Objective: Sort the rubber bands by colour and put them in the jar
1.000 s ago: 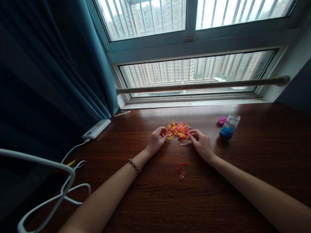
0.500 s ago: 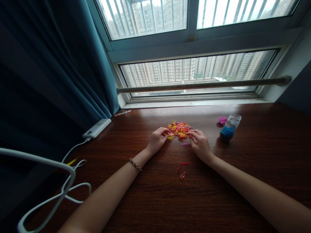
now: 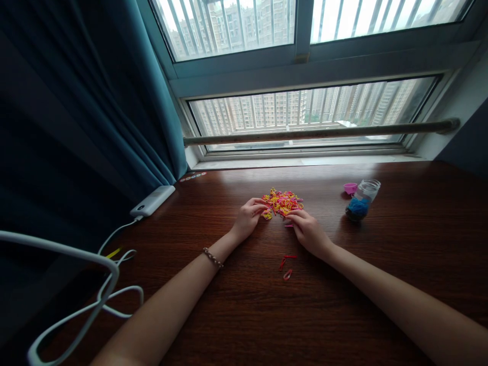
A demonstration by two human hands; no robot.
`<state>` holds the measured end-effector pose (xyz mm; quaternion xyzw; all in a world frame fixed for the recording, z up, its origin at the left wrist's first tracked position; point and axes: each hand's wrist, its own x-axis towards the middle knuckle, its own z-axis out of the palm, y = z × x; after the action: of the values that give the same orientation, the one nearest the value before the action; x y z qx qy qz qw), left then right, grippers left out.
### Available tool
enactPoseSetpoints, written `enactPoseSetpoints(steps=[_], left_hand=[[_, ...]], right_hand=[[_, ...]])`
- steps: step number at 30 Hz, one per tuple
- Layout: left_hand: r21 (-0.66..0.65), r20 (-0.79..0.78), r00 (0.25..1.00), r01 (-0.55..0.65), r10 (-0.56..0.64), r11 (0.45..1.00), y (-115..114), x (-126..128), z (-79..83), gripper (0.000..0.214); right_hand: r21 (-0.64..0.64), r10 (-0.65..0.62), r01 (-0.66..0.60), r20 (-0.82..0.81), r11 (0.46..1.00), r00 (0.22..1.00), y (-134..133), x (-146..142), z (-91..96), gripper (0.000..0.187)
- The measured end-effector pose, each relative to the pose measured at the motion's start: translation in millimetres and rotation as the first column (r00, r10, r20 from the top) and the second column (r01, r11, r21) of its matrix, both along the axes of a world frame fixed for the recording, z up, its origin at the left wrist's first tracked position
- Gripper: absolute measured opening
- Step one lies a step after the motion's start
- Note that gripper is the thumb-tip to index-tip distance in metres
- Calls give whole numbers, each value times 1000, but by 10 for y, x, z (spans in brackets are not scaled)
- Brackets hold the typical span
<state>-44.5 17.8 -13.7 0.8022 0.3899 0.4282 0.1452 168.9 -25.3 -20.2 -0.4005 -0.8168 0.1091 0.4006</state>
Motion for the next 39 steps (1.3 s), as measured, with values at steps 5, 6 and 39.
enactPoseSetpoints(steps=[5,6,39], left_hand=[[-62,36,999,-35,37,997,4,-1,21,13],[-83,39,998,-52,55,995,9,-4,16,12],[-81,-245,906,335,-345,939,-378,274,206,20]], right_hand=[[-44,-45,39,-143,998,989,-20,28,57,19],[-54,-60,52,-146,997,987,-26,33,69,17],[127,-222,194,263,973,939,26,50,-32,32]])
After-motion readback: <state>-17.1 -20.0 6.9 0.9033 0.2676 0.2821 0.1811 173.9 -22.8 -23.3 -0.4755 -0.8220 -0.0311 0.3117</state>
